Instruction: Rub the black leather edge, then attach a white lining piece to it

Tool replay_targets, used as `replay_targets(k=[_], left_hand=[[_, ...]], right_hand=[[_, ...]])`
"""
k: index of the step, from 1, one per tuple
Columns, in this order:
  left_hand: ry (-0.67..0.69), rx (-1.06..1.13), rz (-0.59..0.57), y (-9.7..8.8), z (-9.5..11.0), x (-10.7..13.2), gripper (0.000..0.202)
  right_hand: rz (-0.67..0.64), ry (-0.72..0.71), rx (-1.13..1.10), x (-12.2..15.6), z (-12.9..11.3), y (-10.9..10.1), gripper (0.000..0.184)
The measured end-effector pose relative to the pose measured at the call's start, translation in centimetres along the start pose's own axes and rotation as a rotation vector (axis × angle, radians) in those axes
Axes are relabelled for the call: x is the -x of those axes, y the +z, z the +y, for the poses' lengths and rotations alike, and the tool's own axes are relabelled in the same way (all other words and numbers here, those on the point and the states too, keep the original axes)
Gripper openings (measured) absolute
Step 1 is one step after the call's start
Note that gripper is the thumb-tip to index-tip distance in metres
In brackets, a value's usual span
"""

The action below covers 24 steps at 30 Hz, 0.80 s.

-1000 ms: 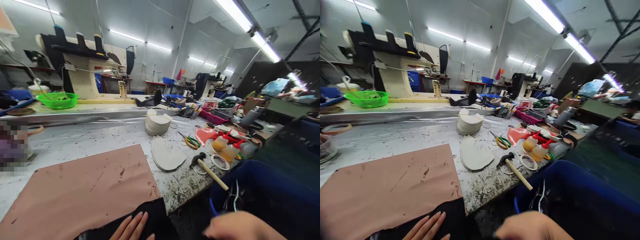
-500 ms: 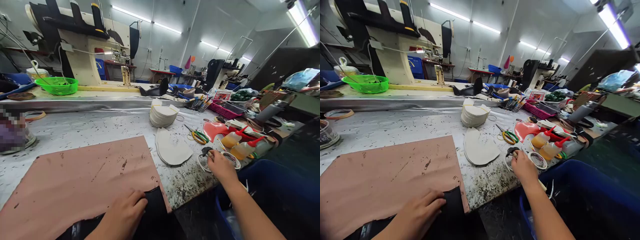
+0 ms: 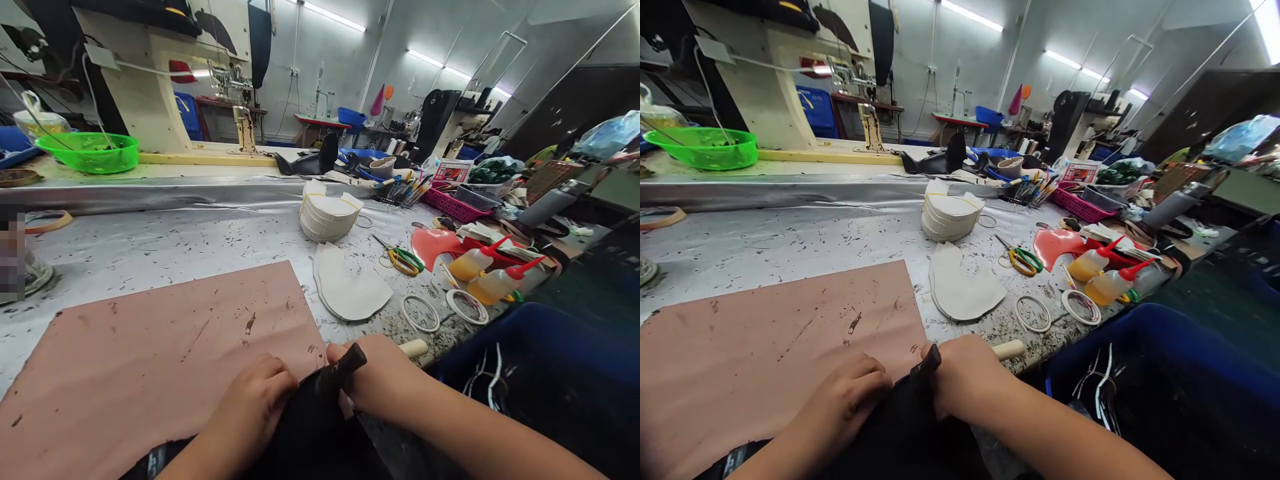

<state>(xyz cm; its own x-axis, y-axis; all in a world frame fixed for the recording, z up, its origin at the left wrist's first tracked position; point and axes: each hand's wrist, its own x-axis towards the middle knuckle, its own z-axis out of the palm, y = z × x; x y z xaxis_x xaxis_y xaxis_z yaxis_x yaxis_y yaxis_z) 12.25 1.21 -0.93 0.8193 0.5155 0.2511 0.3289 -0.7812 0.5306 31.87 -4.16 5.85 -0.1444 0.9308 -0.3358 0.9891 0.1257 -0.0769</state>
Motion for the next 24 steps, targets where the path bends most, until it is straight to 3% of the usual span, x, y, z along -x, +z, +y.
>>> replay_targets(k=[5, 8, 12, 17, 20, 24], left_hand=[[0.171, -0.162, 0.129, 0.4, 0.0, 0.3, 0.028], [0.208, -0.172, 0.144, 0.4, 0.1, 0.3, 0.028], [0.209, -0.204, 0.116, 0.5, 0.0, 0.4, 0.028], [0.212, -0.238, 0.085, 0.3, 0.3, 0.5, 0.028], [0.219, -0.255, 0.086, 0.1, 0.6, 0.4, 0.03], [0.206, -0.251, 0.087, 0.2, 0.7, 0.3, 0.031]], right_hand=[[0.117, 0.102, -0.042, -0.2, 0.0, -0.9, 0.016], [0.054, 0.083, -0.011, -0.8, 0.0, -0.9, 0.013], [0.084, 0.129, -0.024, -1.2, -0.1, -1.1, 0.018], [-0.012, 0.018, -0.026, -1.4, -0.5, -1.2, 0.014], [0.047, 0.071, -0.034, -1.5, -0.6, -1.3, 0.015], [-0.037, 0.03, -0.015, -1.6, -0.9, -1.4, 0.012]])
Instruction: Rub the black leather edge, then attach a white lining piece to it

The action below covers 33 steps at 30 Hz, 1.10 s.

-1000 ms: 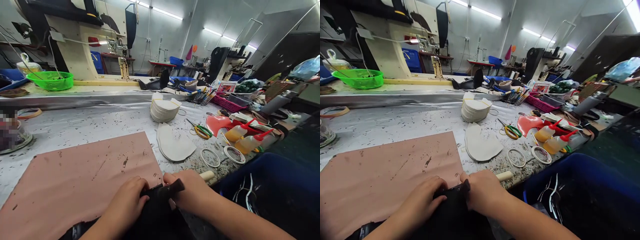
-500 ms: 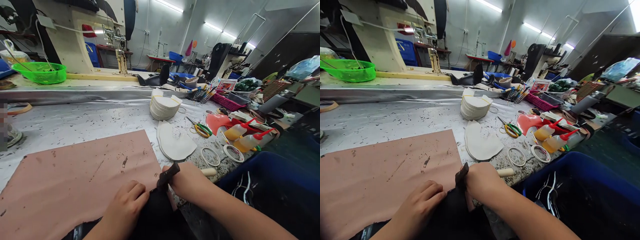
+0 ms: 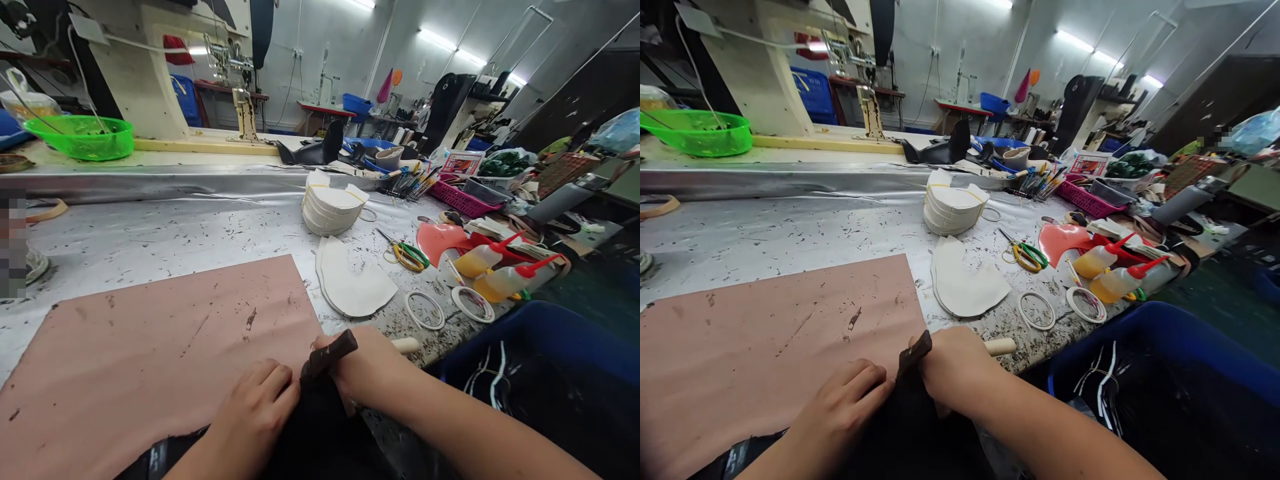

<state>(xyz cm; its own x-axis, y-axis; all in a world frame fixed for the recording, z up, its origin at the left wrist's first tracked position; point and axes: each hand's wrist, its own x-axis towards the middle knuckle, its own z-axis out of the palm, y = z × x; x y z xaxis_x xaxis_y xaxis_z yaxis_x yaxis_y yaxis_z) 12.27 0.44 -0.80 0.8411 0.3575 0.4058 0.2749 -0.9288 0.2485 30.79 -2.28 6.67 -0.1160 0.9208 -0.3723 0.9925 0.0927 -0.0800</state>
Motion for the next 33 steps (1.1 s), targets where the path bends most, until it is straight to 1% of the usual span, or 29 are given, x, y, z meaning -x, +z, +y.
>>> replay_targets(k=[4, 5, 7, 9, 10, 12, 15, 18, 21, 24, 26, 30, 31, 33], left_hand=[[-0.003, 0.068, -0.016, 0.1, -0.3, 0.0, 0.029], [-0.031, 0.089, -0.017, 0.0, -0.5, 0.1, 0.028], [-0.131, 0.133, -0.038, -0.2, -0.9, 0.2, 0.022], [-0.21, 0.187, -0.071, -0.4, -1.2, 0.4, 0.02], [-0.21, 0.209, -0.081, -0.5, -1.3, 0.6, 0.021], [-0.144, 0.207, -0.055, -0.6, -1.3, 0.9, 0.026], [-0.052, 0.102, 0.013, -0.5, -0.8, 1.2, 0.027], [-0.002, 0.043, 0.021, -0.4, -0.3, 1.4, 0.025], [0.018, 0.034, 0.01, -0.3, -0.2, 1.4, 0.026], [0.027, 0.054, 0.004, -0.2, -0.4, 1.4, 0.027], [-0.009, 0.088, -0.002, -0.3, -0.7, 1.4, 0.026], [-0.196, 0.23, -0.081, -0.9, -1.3, 1.5, 0.022], [-0.203, 0.255, -0.089, -0.9, -1.3, 1.5, 0.021], [-0.157, 0.241, -0.057, -0.9, -1.2, 1.6, 0.022]], right_hand=[[0.033, 0.014, -0.01, 0.0, -0.2, 0.1, 0.016], [0.023, 0.011, -0.018, 0.0, -0.2, 0.2, 0.016], [0.0, 0.003, -0.017, -0.1, -0.2, 0.5, 0.015], [0.008, 0.005, -0.012, -0.2, -0.2, 0.8, 0.016], [0.02, 0.008, -0.012, -0.1, -0.3, 0.9, 0.016], [0.039, -0.005, -0.018, -0.1, -0.3, 0.9, 0.015], [0.037, 0.026, -0.039, 0.2, -0.4, 0.6, 0.015], [0.049, 0.078, -0.053, 0.4, -0.6, 0.6, 0.016], [0.03, 0.006, -0.037, 0.4, -0.8, 0.8, 0.012], [0.055, 0.001, -0.038, 0.2, -1.0, 1.0, 0.01], [0.068, 0.005, -0.05, 0.0, -1.1, 1.3, 0.011], [0.087, -0.028, -0.008, -0.3, -1.3, 1.9, 0.013], [0.092, -0.031, 0.003, -0.2, -1.3, 1.9, 0.012], [0.099, -0.031, 0.007, -0.1, -1.3, 1.8, 0.01]])
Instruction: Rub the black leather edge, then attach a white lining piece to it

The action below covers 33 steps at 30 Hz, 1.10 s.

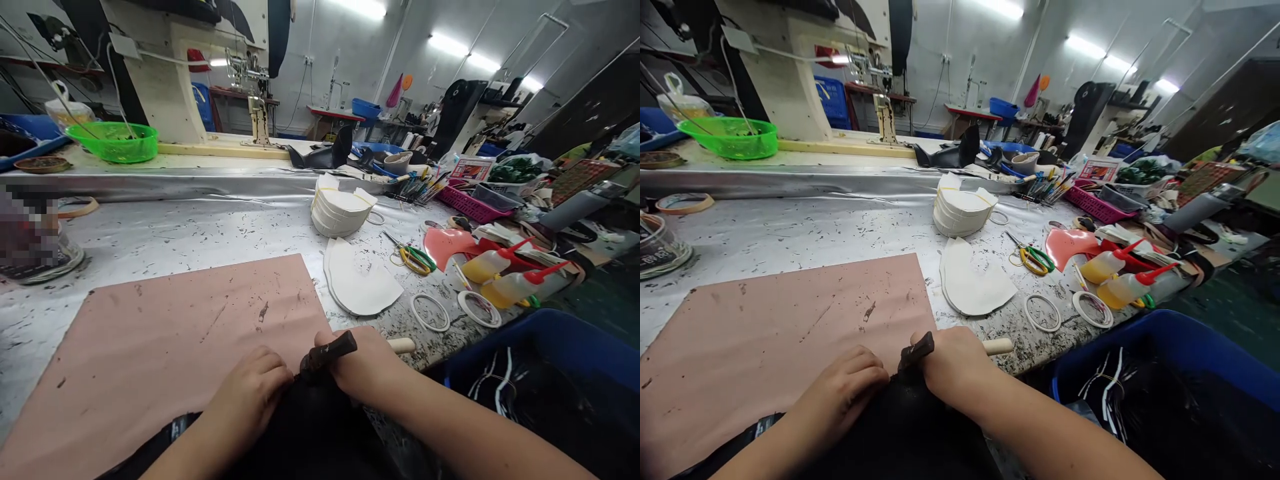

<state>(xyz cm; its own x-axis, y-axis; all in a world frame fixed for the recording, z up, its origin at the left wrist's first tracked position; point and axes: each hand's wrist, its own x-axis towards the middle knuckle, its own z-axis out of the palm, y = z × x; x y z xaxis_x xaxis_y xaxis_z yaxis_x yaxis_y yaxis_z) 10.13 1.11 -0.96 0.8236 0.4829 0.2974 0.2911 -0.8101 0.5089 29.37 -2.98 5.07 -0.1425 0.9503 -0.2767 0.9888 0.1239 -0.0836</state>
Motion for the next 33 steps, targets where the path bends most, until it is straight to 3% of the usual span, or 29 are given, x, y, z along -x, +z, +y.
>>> replay_targets(k=[4, 7, 11, 17, 21, 25, 30, 33], left_hand=[[0.116, -0.151, 0.094, 0.5, 0.2, 0.5, 0.022], [0.13, -0.199, 0.096, 0.4, 0.4, 0.6, 0.023], [0.098, -0.223, 0.039, 0.0, 0.6, 0.8, 0.026], [-0.088, -0.128, 0.031, 0.1, 0.5, 1.5, 0.024], [0.016, -0.229, 0.081, 0.1, 0.9, 1.4, 0.026], [0.13, -0.413, 0.059, 0.3, 1.8, 1.7, 0.025], [0.193, -0.571, 0.024, 0.6, 2.5, 3.2, 0.026], [0.199, -0.58, 0.033, 0.1, 2.7, 3.9, 0.025]], right_hand=[[0.061, 0.024, -0.046, 0.2, -0.1, -0.1, 0.01], [0.04, -0.057, -0.001, 0.4, -0.2, 0.1, 0.011], [0.071, -0.074, 0.026, 0.4, -0.6, -0.3, 0.012], [-0.035, -0.115, 0.083, -0.3, -1.0, -0.7, 0.011], [0.057, -0.077, 0.07, -0.4, -1.3, -0.8, 0.013], [-0.054, -0.138, 0.067, -0.3, -1.9, -1.3, 0.014], [0.043, -0.122, 0.063, -0.4, -2.3, -1.5, 0.014], [-0.042, -0.168, 0.067, -0.7, -2.6, -1.4, 0.014]])
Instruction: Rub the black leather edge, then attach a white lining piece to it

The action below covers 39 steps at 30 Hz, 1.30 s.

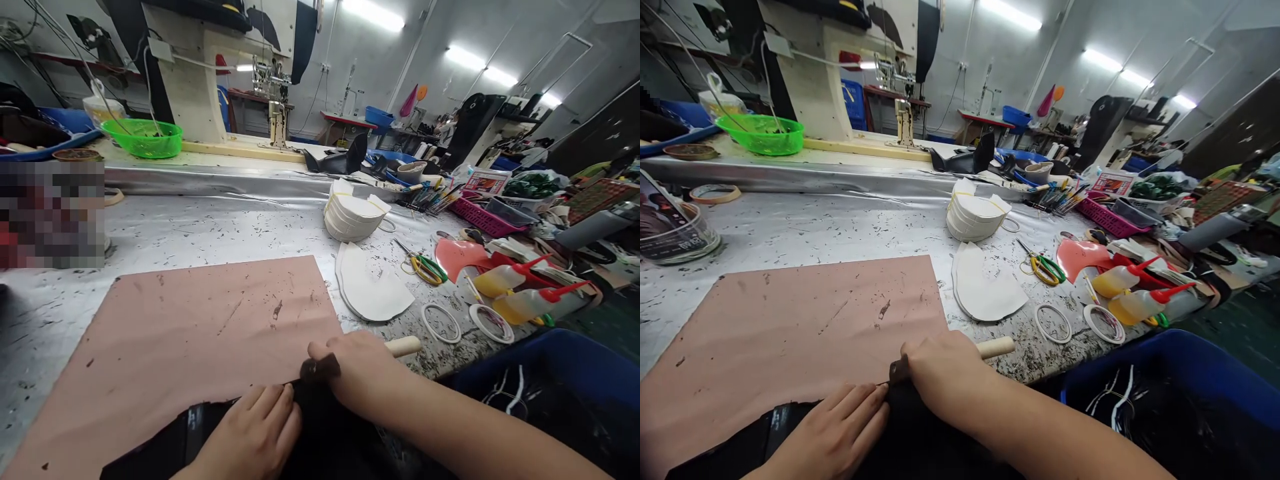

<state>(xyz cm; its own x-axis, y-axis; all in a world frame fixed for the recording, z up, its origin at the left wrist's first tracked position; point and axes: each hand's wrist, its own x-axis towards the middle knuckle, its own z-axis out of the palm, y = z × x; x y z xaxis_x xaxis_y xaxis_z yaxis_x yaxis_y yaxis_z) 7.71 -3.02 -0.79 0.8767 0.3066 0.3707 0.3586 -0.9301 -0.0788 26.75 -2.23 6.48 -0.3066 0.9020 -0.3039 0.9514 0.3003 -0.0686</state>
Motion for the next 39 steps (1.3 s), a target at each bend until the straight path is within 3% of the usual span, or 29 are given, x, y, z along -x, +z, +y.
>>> replay_targets(k=[5, 8, 13, 16, 19, 21, 24, 28, 33, 39], left_hand=[[-0.007, 0.021, 0.066, -0.8, -0.3, 0.5, 0.03], [0.024, 0.073, 0.061, -0.3, -0.2, 0.7, 0.033], [-0.004, 0.199, 0.07, -0.6, -1.1, 1.1, 0.033], [-0.18, 0.296, 0.013, -2.2, -3.2, 2.4, 0.028], [-0.389, 0.411, -0.147, -3.6, -5.2, 4.0, 0.017], [-0.474, 0.521, -0.261, -4.0, -6.0, 5.0, 0.015], [-0.553, 0.662, -0.295, -4.1, -6.5, 5.8, 0.015], [-0.464, 0.766, -0.296, -4.0, -6.6, 6.6, 0.024], [-0.39, 0.613, -0.293, -3.8, -5.8, 7.3, 0.028], [-0.457, 0.624, -0.198, -3.9, -6.2, 8.2, 0.026]], right_hand=[[0.038, 0.033, -0.01, -0.3, -0.4, -0.2, 0.015], [-0.01, -0.023, -0.013, -0.1, -0.6, -0.2, 0.013], [0.041, 0.076, -0.058, 0.1, -0.9, 0.6, 0.013], [0.016, 0.034, -0.096, 0.0, -1.3, 1.2, 0.013], [0.039, 0.04, -0.133, -0.3, -2.0, 1.3, 0.012], [0.024, 0.036, -0.198, -0.7, -2.7, 1.3, 0.012], [-0.025, 0.022, -0.246, -1.3, -3.6, 1.5, 0.012], [-0.027, 0.028, -0.165, -1.6, -4.3, 1.2, 0.013], [0.014, -0.014, -0.17, -2.4, -6.0, 0.4, 0.011], [-0.049, -0.016, -0.089, -3.7, -7.8, 1.3, 0.014]])
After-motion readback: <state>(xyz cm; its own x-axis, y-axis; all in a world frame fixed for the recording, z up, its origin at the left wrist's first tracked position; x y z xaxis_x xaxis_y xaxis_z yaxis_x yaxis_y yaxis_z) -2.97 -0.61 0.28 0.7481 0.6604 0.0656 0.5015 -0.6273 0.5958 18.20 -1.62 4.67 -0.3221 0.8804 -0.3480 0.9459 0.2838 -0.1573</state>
